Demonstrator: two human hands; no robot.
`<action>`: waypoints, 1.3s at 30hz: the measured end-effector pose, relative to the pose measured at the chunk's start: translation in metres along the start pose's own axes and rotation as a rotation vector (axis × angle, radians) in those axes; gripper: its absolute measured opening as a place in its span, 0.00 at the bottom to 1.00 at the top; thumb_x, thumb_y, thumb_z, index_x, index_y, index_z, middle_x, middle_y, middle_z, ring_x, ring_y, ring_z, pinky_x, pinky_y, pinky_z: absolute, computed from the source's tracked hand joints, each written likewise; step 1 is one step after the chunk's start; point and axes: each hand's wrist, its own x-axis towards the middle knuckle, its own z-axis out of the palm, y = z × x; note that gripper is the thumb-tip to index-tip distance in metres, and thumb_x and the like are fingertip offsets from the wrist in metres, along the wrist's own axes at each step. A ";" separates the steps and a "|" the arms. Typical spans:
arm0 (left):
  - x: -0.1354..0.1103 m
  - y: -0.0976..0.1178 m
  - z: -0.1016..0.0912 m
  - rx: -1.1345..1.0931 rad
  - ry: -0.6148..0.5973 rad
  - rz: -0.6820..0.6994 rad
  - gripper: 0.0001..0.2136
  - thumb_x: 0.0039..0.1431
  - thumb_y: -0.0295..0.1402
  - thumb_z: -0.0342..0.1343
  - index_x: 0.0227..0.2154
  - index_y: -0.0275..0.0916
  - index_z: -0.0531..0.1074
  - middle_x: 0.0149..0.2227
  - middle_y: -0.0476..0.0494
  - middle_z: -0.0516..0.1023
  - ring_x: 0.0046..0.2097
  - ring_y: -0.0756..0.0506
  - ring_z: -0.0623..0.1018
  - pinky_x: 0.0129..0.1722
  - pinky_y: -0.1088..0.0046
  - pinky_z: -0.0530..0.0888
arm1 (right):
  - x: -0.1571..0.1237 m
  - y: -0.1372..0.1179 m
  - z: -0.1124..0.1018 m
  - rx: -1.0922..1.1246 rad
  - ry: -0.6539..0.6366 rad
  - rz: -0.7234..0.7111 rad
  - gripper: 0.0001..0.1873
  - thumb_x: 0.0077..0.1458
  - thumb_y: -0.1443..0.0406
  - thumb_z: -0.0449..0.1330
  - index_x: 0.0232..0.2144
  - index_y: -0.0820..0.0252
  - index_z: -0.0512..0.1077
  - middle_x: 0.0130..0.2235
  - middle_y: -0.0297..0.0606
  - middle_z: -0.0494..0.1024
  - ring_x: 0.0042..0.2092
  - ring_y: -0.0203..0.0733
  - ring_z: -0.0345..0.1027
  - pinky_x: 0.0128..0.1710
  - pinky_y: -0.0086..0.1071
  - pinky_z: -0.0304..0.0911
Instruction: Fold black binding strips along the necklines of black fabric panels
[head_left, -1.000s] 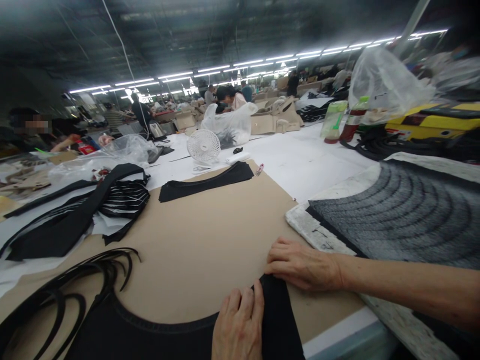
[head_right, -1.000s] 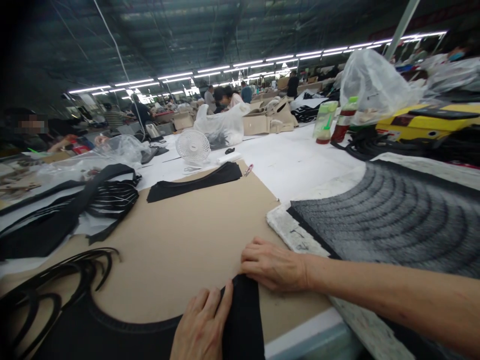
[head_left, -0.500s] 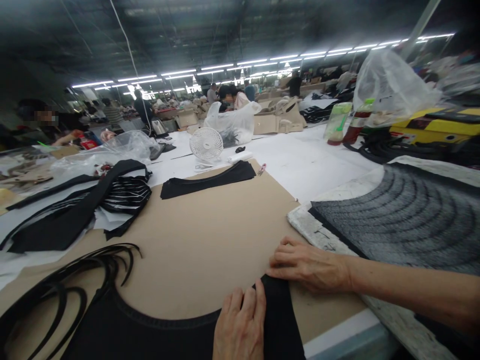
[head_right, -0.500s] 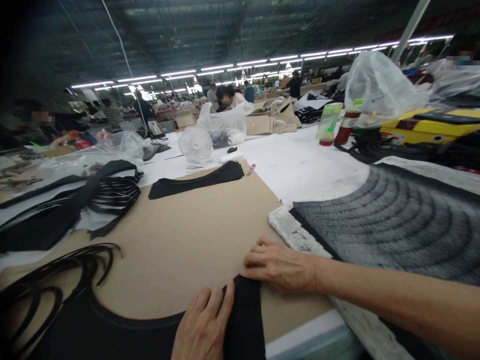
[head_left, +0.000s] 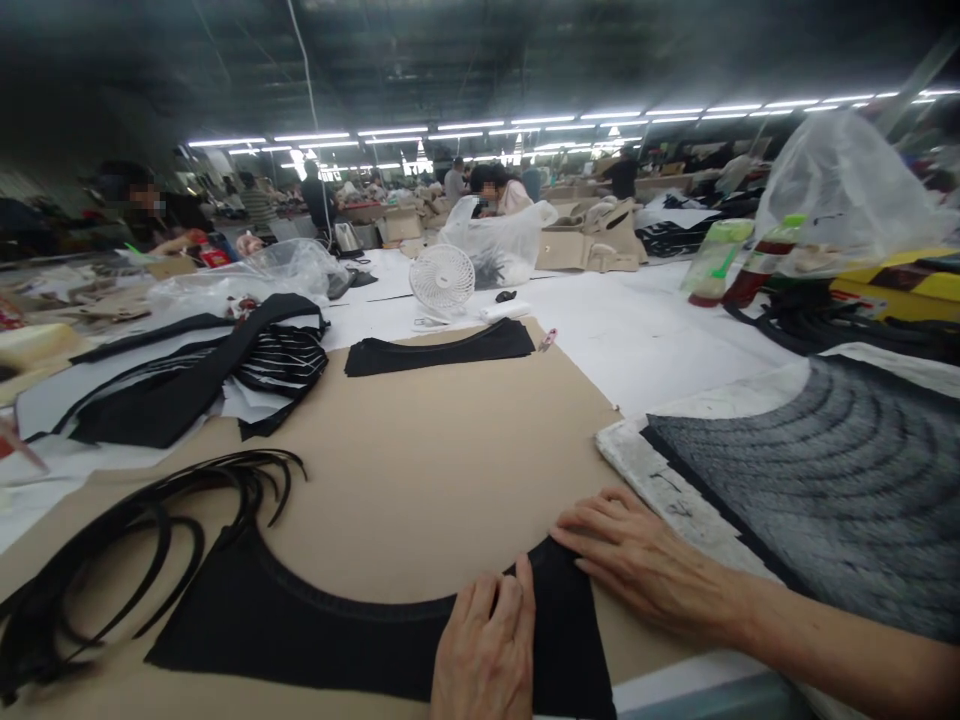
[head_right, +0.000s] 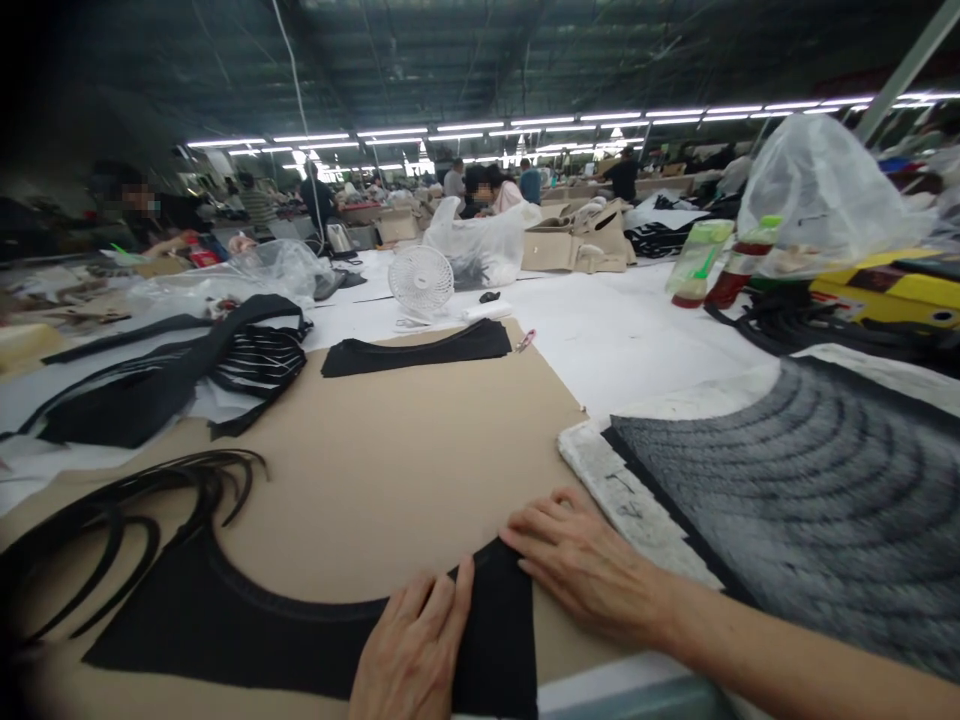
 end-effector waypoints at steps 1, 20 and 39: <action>-0.003 0.001 0.002 -0.010 0.066 -0.025 0.21 0.59 0.18 0.42 0.53 0.34 0.69 0.39 0.43 0.75 0.41 0.44 0.72 0.42 0.68 0.70 | -0.001 0.000 0.001 -0.029 0.032 0.010 0.17 0.64 0.69 0.48 0.54 0.58 0.66 0.48 0.44 0.73 0.49 0.45 0.65 0.52 0.45 0.53; -0.017 -0.018 -0.023 -0.313 0.203 -0.070 0.17 0.62 0.23 0.43 0.48 0.37 0.72 0.46 0.45 0.80 0.48 0.47 0.78 0.49 0.73 0.74 | 0.019 -0.042 0.021 -0.107 0.020 -0.057 0.19 0.61 0.70 0.52 0.54 0.56 0.66 0.44 0.38 0.74 0.45 0.42 0.66 0.52 0.43 0.52; -0.060 -0.084 -0.079 0.070 -0.092 -0.060 0.19 0.66 0.31 0.43 0.57 0.34 0.64 0.56 0.43 0.72 0.56 0.46 0.72 0.52 0.68 0.74 | 0.054 -0.086 0.059 -0.252 0.375 -0.190 0.23 0.69 0.66 0.37 0.45 0.57 0.72 0.40 0.34 0.77 0.39 0.40 0.66 0.46 0.41 0.52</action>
